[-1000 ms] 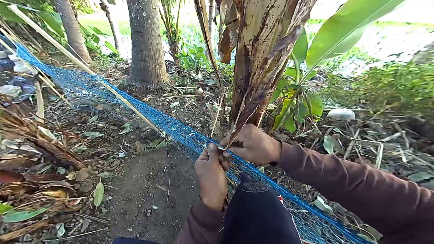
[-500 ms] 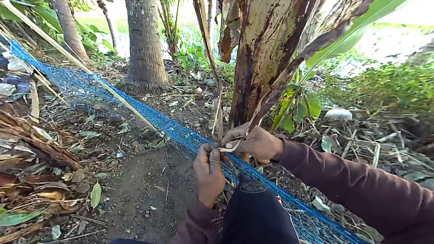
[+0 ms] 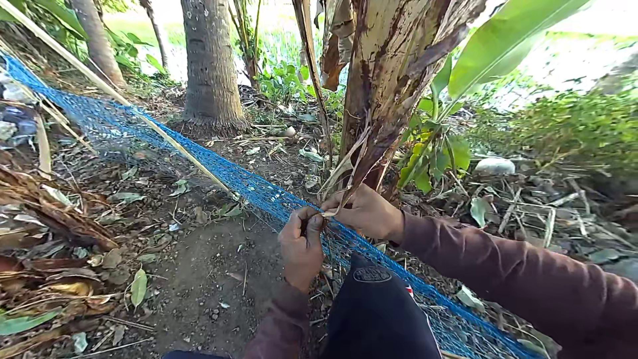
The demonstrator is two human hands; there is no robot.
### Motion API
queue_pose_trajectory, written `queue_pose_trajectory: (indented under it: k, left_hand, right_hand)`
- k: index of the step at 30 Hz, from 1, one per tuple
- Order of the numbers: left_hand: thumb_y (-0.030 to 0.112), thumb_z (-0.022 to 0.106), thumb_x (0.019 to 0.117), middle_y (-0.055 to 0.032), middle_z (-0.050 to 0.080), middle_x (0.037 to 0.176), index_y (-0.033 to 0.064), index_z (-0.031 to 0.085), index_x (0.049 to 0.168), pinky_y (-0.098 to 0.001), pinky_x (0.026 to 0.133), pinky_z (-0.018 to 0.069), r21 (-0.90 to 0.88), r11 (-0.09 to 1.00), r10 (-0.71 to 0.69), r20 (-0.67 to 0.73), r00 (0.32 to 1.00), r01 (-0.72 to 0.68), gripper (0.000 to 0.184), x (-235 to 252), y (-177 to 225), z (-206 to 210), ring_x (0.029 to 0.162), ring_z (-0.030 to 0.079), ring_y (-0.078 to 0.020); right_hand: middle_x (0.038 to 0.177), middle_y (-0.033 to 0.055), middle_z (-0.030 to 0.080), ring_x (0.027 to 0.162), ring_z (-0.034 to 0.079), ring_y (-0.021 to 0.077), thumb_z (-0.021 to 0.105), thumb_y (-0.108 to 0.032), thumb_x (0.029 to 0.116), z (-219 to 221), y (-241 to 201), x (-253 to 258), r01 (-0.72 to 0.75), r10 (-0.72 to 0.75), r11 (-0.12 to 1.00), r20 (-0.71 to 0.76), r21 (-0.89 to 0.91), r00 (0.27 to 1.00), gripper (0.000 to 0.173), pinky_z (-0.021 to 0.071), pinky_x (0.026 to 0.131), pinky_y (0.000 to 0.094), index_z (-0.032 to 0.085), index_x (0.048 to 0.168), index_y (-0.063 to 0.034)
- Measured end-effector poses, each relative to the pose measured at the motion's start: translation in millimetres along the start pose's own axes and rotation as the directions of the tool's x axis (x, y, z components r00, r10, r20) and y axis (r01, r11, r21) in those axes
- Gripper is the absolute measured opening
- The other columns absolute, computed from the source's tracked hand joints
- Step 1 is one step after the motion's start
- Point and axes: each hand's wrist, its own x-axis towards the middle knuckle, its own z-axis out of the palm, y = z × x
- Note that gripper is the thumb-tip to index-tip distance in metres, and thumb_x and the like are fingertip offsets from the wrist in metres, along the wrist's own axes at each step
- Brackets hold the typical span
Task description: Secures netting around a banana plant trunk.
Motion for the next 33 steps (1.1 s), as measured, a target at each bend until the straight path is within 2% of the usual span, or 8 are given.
queue_pose_trajectory:
  k: [7,16,20,25,27,29,31,33]
  left_hand:
    - [0.003,0.068,0.0933,-0.0032,0.073,0.089,-0.0046,0.064,0.108,-0.0269,0.07,0.0638,0.027,0.996,-0.088,0.003,0.996,0.088,0.017,13,10,1,0.075,0.071,-0.0085]
    - [0.027,0.086,0.0715,0.0042,0.068,0.082,0.0081,0.066,0.093,-0.0205,0.062,0.056,0.276,0.936,-0.237,0.031,0.971,0.219,0.035,40,15,-17,0.072,0.066,-0.0029]
    - [0.038,0.087,0.0705,-0.009,0.064,0.096,-0.001,0.063,0.101,-0.0277,0.068,0.0497,0.455,0.887,-0.091,0.023,0.996,0.071,0.055,37,11,-19,0.083,0.061,-0.012]
    - [0.044,0.084,0.0752,-0.0301,0.057,0.129,-0.0036,0.066,0.118,-0.0542,0.102,0.0439,0.554,0.812,0.107,0.168,0.98,-0.183,0.066,50,18,-33,0.124,0.052,-0.0433]
    - [0.052,0.077,0.0838,-0.0216,0.062,0.132,0.006,0.071,0.116,-0.0544,0.116,0.0328,0.557,0.757,0.196,0.306,0.932,-0.342,0.057,60,13,-42,0.136,0.049,-0.0373]
    - [0.052,0.069,0.0935,-0.0112,0.071,0.121,0.0123,0.074,0.109,-0.0508,0.124,0.0217,0.512,0.705,0.277,0.437,0.855,-0.49,0.043,70,11,-46,0.134,0.056,-0.0221]
    - [0.04,0.064,0.1001,-0.0103,0.074,0.105,0.0092,0.074,0.101,-0.0419,0.123,0.0272,0.424,0.683,0.351,0.523,0.776,-0.595,0.032,76,7,-44,0.119,0.065,-0.0158]
    - [0.03,0.059,0.1034,-0.0116,0.071,0.101,0.0077,0.068,0.098,-0.0345,0.112,0.0443,0.369,0.645,0.436,0.541,0.719,-0.669,0.025,76,-1,-42,0.112,0.066,-0.0177]
  right_hand:
    - [0.091,0.0004,0.075,0.078,0.065,-0.0032,0.071,-0.009,0.0939,-2,15,0,0.22,-0.225,0.973,-0.077,-0.065,0.971,0.012,0.0558,0.075,0.0163,0.077,0.1,-0.0011]
    - [0.093,0.0122,0.073,0.084,0.064,0.0065,0.068,-0.005,0.0936,-9,7,-5,0.282,-0.307,0.938,-0.105,-0.2,0.946,0.014,0.0517,0.081,0.022,0.076,0.099,0.0053]
    - [0.096,0.0184,0.073,0.087,0.068,0.0165,0.066,-0.003,0.0961,-9,25,1,0.357,-0.381,0.905,-0.068,-0.232,0.922,0.016,0.0551,0.084,0.0298,0.074,0.101,0.0089]
    - [0.091,0.0195,0.073,0.085,0.07,0.02,0.068,0.0,0.0926,-8,34,7,0.532,-0.56,0.814,-0.073,-0.234,0.825,0.012,0.0566,0.082,0.0329,0.075,0.096,0.0093]
    - [0.089,0.0194,0.073,0.084,0.069,0.0205,0.068,0.001,0.0918,-7,36,10,0.595,-0.623,0.77,-0.074,-0.23,0.778,0.011,0.0568,0.081,0.033,0.075,0.095,0.0095]
    - [0.088,0.0198,0.073,0.083,0.069,0.0212,0.069,0.003,0.0899,-5,35,9,0.62,-0.653,0.749,-0.098,-0.235,0.751,0.01,0.0563,0.08,0.0327,0.076,0.093,0.0097]
    - [0.088,0.0202,0.074,0.084,0.07,0.0223,0.07,0.003,0.0886,-4,33,9,0.626,-0.665,0.739,-0.118,-0.25,0.737,0.01,0.0567,0.081,0.0336,0.077,0.093,0.0091]
    - [0.088,0.0204,0.073,0.083,0.07,0.023,0.072,0.002,0.0884,-5,33,10,0.625,-0.672,0.732,-0.136,-0.271,0.728,0.009,0.057,0.08,0.0341,0.077,0.092,0.0088]
